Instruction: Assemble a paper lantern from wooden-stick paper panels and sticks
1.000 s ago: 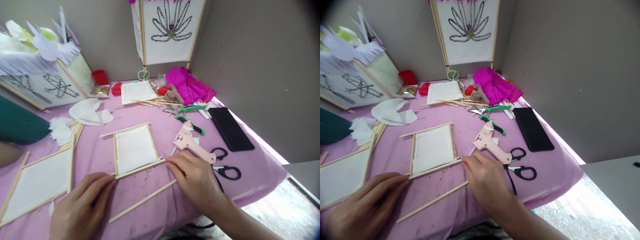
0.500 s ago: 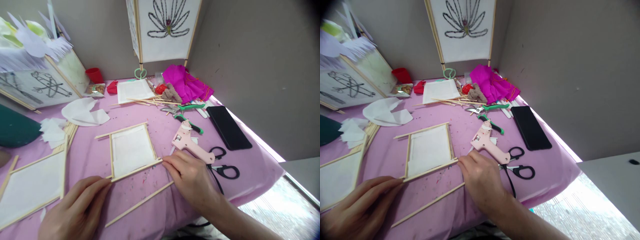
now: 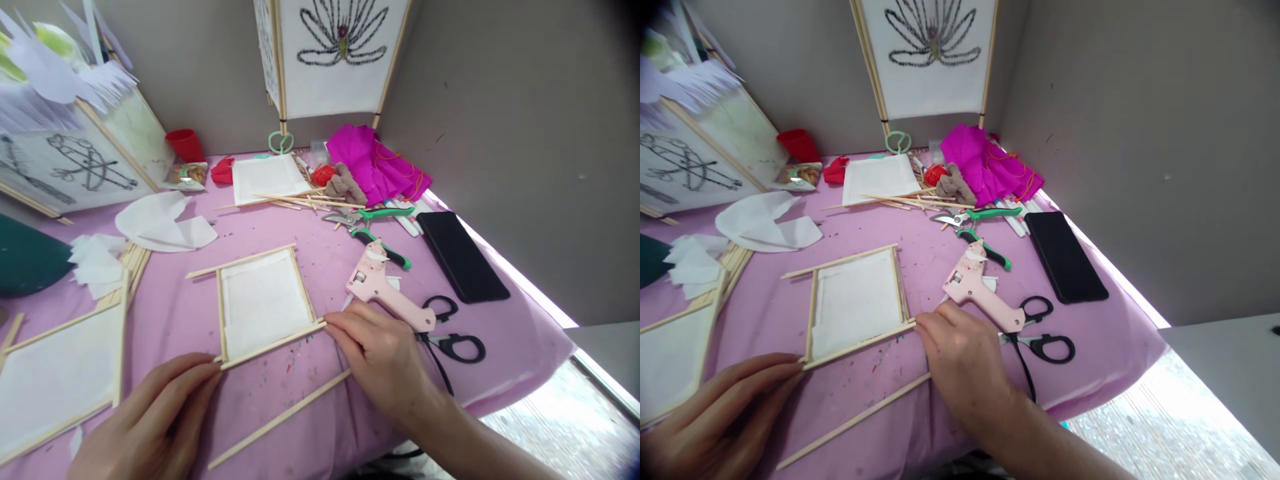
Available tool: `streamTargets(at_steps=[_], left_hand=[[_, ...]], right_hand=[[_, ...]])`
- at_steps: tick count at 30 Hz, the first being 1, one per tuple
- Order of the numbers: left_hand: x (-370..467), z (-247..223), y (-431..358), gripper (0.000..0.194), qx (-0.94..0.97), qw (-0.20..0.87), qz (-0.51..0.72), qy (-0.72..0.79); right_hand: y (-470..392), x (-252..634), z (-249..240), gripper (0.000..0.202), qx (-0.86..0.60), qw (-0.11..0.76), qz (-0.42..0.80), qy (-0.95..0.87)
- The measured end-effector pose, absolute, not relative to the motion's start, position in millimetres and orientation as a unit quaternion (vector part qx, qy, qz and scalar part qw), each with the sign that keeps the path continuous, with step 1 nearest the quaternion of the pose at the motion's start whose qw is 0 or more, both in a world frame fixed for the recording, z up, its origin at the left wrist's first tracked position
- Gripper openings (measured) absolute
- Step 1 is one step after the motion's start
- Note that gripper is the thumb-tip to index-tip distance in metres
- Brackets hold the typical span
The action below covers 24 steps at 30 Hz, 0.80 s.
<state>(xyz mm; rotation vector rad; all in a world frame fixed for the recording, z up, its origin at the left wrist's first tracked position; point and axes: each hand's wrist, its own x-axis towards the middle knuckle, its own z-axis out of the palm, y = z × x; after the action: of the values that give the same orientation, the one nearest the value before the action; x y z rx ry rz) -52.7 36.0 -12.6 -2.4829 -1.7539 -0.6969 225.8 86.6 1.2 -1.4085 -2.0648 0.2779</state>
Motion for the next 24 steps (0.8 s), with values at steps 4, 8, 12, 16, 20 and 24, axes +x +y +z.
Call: streamTargets(at_steps=[4, 8, 12, 16, 20, 24], left_hand=[[-53.9, -14.8, 34.6, 0.022, -0.796, 0.010, -0.225, -0.562], [-54.0, -15.3, 35.3, 0.021, -0.802, 0.023, -0.223, -0.554], [-50.2, -12.5, 37.5, 0.021, -0.801, 0.048, -0.210, -0.558], [-43.7, -5.8, 38.4, 0.023, -0.794, 0.059, -0.198, -0.572], [-37.9, 1.8, 38.1, 0.023, -0.794, 0.071, -0.194, -0.572], [-33.9, 5.5, 38.8, 0.023, -0.789, 0.086, -0.196, -0.576]], right_hand=[[87.7, 225.0, 4.2, 0.025, -0.547, 0.305, 0.130, -0.769], [87.9, 224.6, 5.2, 0.023, -0.557, 0.294, 0.142, -0.764], [87.9, 224.4, 4.8, 0.023, -0.557, 0.295, 0.128, -0.766], [87.0, 224.9, 5.0, 0.021, -0.552, 0.302, 0.133, -0.766], [86.2, 226.0, 5.0, 0.019, -0.547, 0.302, 0.151, -0.766], [86.0, 226.8, 3.7, 0.010, -0.554, 0.313, 0.159, -0.755]])
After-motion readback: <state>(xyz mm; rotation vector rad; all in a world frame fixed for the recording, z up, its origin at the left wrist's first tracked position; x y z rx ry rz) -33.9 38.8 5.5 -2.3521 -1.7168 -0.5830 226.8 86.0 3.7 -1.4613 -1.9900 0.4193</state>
